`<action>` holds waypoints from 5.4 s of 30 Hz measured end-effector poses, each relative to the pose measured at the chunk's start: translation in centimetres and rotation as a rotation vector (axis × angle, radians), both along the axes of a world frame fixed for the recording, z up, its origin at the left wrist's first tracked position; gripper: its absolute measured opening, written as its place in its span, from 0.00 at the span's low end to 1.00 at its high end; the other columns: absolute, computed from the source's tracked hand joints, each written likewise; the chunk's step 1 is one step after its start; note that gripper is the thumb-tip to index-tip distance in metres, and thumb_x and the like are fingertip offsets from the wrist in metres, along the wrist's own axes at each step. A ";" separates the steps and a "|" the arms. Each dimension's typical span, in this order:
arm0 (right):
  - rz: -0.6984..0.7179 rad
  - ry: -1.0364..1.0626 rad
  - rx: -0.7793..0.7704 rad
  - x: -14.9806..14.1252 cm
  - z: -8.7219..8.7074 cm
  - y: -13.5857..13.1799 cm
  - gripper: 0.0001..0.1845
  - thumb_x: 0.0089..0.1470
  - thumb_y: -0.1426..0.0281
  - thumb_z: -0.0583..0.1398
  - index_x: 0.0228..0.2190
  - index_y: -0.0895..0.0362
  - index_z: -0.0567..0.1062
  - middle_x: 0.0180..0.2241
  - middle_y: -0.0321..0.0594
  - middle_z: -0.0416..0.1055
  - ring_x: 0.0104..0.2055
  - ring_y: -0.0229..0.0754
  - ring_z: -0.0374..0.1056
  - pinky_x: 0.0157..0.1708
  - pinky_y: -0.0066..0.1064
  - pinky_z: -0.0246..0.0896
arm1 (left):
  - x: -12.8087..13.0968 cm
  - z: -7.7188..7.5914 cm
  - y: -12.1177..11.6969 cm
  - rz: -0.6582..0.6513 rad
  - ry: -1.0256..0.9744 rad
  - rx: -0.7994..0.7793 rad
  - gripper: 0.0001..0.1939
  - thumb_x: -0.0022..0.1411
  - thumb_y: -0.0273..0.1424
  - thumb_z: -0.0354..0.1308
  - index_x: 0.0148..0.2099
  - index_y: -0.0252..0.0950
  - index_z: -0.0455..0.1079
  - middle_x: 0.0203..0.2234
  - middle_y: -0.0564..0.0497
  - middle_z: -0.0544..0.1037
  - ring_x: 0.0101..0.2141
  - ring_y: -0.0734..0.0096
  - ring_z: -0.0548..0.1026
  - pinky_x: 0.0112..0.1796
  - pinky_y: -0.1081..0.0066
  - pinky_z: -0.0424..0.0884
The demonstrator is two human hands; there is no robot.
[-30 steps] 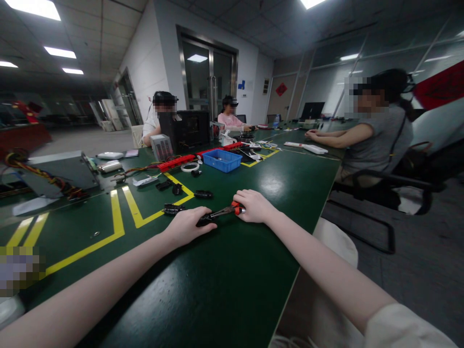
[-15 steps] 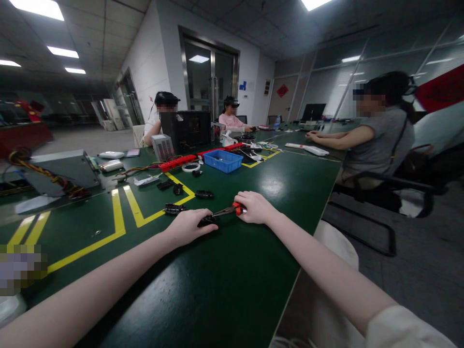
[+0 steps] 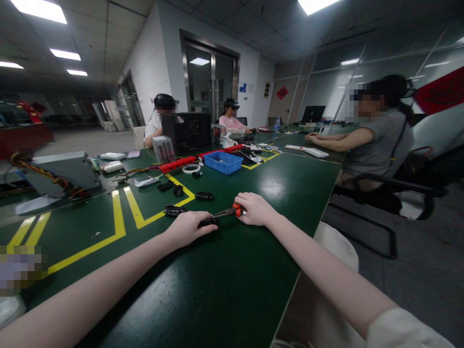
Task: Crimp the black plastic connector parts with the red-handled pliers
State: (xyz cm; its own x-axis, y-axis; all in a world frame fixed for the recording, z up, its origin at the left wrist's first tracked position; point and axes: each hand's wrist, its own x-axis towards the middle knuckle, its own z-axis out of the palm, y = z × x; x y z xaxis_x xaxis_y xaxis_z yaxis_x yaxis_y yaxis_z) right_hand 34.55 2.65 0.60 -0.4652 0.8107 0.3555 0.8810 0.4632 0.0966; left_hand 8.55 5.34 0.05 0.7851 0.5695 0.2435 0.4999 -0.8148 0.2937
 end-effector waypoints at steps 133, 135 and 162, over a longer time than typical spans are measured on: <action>0.113 0.058 -0.012 0.1 0.2 -0.3 0.18 0.51 0.54 0.60 0.30 0.57 0.70 0.31 0.40 0.65 0.33 0.40 0.62 0.35 0.31 0.55 | 0.0 -0.5 0.7 -0.020 -0.023 -0.103 0.18 0.62 0.46 0.55 0.46 0.39 0.70 0.39 0.50 0.78 0.38 0.62 0.76 0.37 0.70 0.67; 0.111 0.061 -0.021 0.0 0.3 -0.3 0.17 0.51 0.55 0.60 0.29 0.57 0.69 0.31 0.39 0.65 0.33 0.40 0.62 0.35 0.31 0.55 | 0.0 -0.5 0.7 -0.021 -0.030 -0.104 0.18 0.62 0.46 0.55 0.47 0.39 0.70 0.40 0.50 0.78 0.39 0.62 0.76 0.37 0.69 0.68; 0.046 -0.014 0.114 0.0 -0.1 0.1 0.11 0.45 0.66 0.61 0.31 0.57 0.69 0.33 0.42 0.67 0.36 0.44 0.59 0.36 0.33 0.49 | 0.0 0.0 0.2 -0.083 0.003 -0.106 0.18 0.69 0.44 0.46 0.45 0.38 0.69 0.37 0.49 0.77 0.37 0.64 0.75 0.38 0.70 0.67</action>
State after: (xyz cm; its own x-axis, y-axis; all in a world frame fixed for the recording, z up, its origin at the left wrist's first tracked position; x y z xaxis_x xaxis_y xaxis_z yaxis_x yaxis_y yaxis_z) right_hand 34.52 2.73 0.50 -0.5070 0.7429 0.4371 0.8570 0.4888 0.1634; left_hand 8.54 5.58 0.09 0.8312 0.5249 0.1834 0.4328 -0.8178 0.3792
